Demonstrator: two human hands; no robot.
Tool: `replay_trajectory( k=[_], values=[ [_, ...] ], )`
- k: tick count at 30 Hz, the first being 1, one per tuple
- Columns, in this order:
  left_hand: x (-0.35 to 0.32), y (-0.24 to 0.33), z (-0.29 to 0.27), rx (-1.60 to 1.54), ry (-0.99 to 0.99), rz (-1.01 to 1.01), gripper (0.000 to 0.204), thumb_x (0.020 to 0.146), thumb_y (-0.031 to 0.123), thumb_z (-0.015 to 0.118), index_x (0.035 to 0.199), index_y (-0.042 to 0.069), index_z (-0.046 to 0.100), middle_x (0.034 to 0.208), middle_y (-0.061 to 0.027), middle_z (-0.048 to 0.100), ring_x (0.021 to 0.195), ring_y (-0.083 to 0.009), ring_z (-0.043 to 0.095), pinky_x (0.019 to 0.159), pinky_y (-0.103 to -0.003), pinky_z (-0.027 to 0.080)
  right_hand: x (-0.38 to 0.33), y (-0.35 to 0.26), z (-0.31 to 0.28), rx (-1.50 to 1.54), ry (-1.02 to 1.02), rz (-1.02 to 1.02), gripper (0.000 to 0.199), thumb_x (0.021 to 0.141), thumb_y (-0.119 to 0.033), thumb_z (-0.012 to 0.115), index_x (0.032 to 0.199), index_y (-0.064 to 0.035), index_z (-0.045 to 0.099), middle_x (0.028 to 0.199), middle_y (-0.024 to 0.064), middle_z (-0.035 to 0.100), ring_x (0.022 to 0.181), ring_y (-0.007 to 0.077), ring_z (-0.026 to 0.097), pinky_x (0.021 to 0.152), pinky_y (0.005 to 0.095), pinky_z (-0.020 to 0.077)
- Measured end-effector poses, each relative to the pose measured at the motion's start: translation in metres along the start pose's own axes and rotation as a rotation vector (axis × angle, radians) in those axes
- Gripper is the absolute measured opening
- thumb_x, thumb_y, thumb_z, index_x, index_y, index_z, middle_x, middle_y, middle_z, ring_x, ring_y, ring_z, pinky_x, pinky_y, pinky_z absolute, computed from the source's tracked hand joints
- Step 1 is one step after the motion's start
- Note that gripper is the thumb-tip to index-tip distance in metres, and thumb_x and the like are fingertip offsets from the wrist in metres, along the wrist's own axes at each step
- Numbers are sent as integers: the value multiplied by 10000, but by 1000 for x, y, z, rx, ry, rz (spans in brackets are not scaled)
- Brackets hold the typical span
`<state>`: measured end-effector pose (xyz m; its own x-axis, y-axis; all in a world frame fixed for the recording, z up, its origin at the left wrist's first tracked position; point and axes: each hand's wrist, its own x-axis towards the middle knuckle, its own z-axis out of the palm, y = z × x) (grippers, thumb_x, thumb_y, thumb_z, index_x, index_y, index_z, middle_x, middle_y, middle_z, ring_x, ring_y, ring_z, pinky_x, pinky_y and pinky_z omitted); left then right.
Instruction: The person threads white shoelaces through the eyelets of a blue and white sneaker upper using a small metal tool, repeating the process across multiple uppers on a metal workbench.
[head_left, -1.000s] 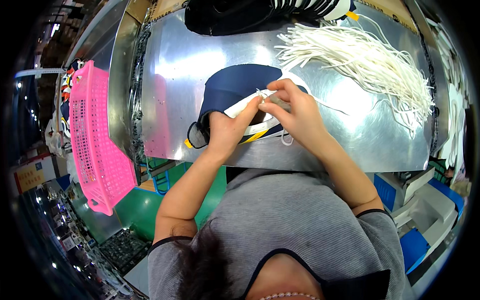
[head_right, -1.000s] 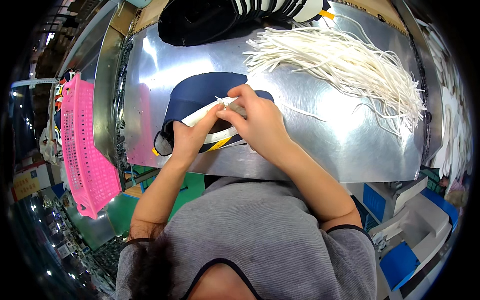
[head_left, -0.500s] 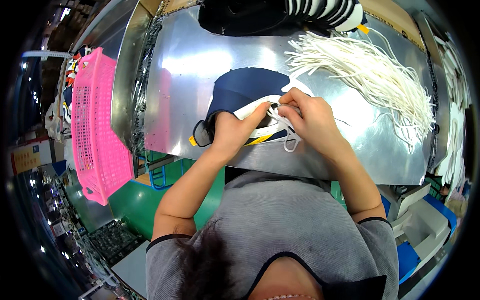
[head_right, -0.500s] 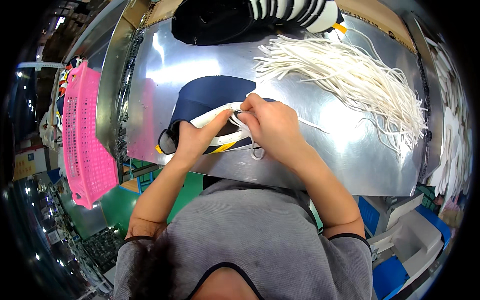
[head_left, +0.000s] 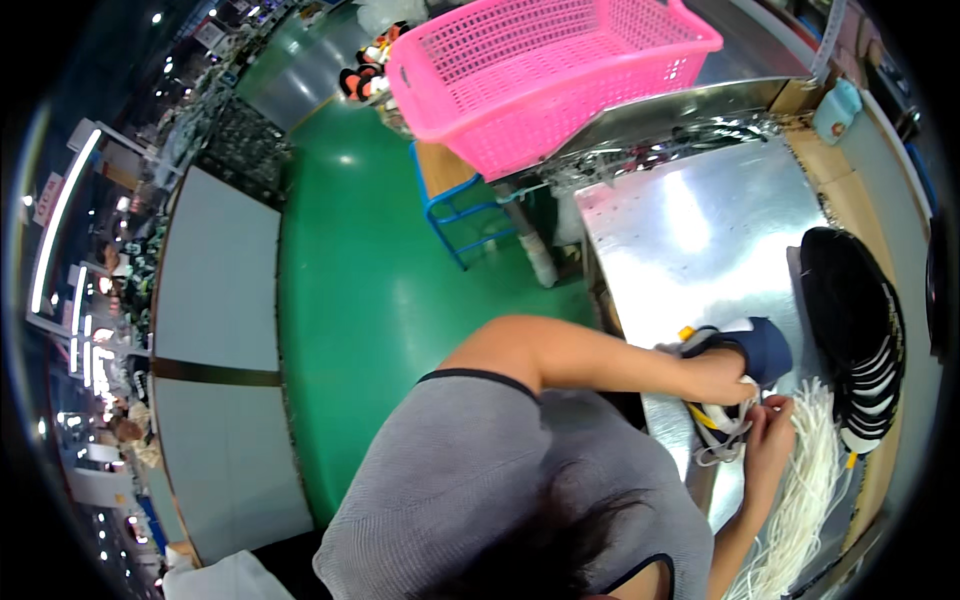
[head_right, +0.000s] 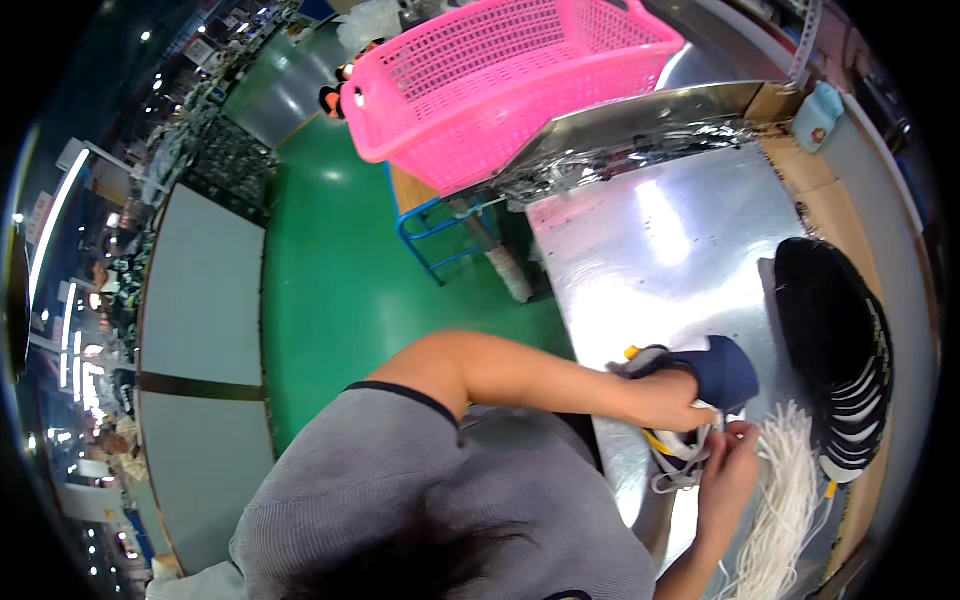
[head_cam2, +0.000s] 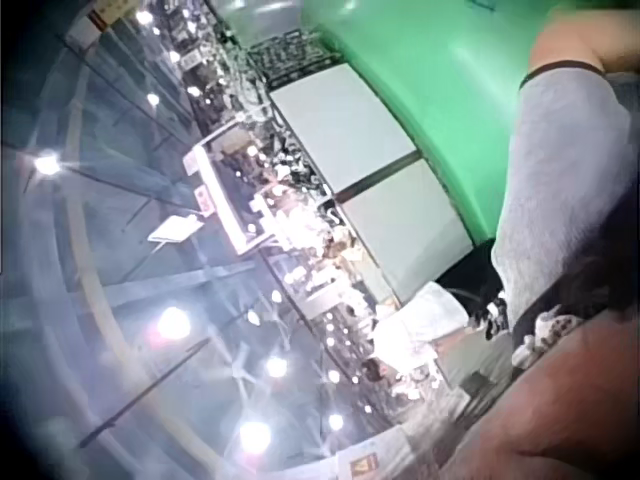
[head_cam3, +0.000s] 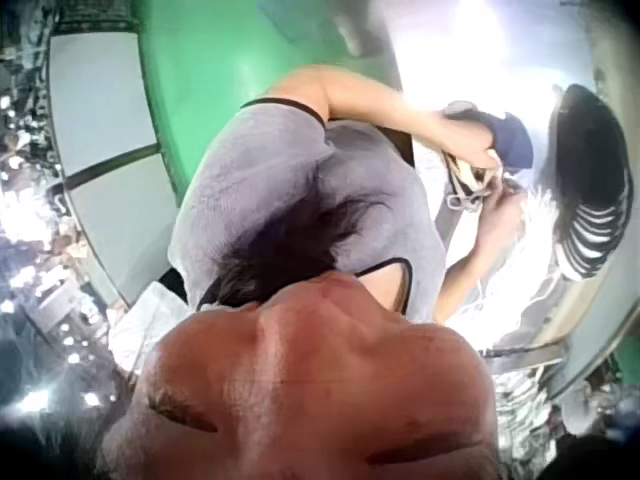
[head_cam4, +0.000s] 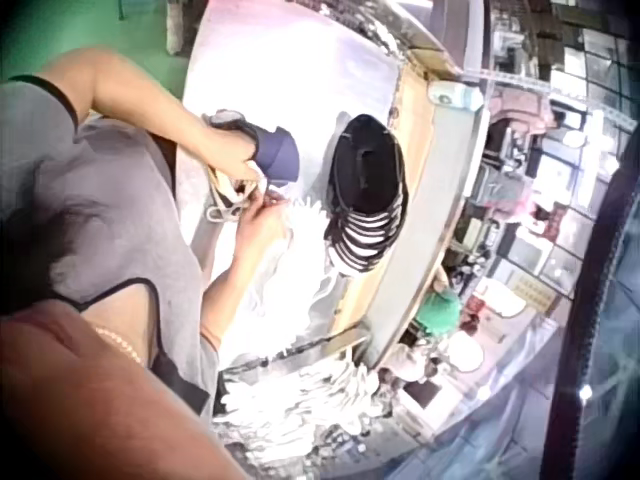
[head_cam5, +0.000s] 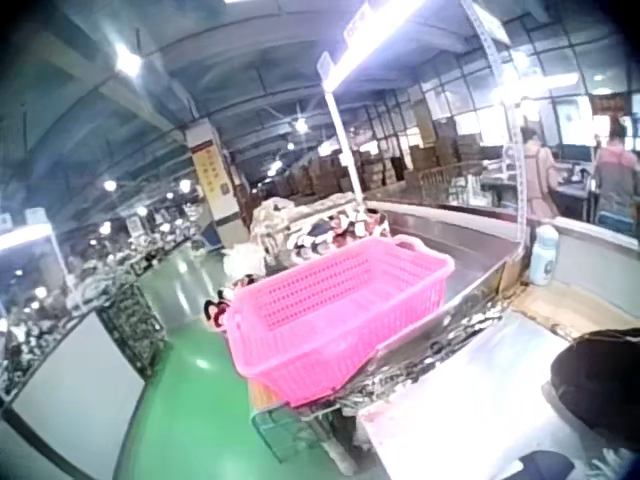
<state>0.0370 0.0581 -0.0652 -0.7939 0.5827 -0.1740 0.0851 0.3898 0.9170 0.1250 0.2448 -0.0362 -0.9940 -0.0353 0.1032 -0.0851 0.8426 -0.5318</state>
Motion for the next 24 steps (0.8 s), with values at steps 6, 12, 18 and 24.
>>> replay_trajectory(
  k=[6, 12, 18, 24],
  values=[
    [1, 71, -43, 60, -588, -301, 525, 905, 463, 687, 1129, -12, 680, 1053, -152, 706, 958, -228, 666, 823, -334, 523, 6, -50, -11, -121, 57, 332, 179, 877, -177, 633, 825, -6, 635, 695, 164, 651, 619, 276, 665, 541, 396, 514],
    [0, -23, -139, -272, -122, -181, 248, 934, 235, 688, 1018, 7, 738, 837, -51, 711, 723, -130, 657, 698, -245, 512, 77, -110, 45, -60, -38, 206, 216, 751, -134, 676, 925, -7, 659, 813, 207, 693, 802, 377, 702, 687, 486, 535],
    [-4, 12, -112, -245, -331, -193, 242, 991, 216, 620, 1103, 17, 698, 927, -92, 706, 841, -204, 661, 728, -326, 537, 29, -60, 80, 376, 561, 197, 273, 960, -241, 579, 1211, -131, 585, 959, 136, 713, 890, 366, 692, 766, 459, 537],
    [3, 17, -126, -173, -232, -395, 305, 892, 74, 706, 1184, -4, 667, 1062, -95, 721, 935, -190, 692, 819, -313, 564, 38, -86, 141, 338, 504, 243, 296, 996, -199, 499, 1229, -63, 620, 1212, 124, 661, 1036, 304, 674, 869, 395, 530]
  ],
)
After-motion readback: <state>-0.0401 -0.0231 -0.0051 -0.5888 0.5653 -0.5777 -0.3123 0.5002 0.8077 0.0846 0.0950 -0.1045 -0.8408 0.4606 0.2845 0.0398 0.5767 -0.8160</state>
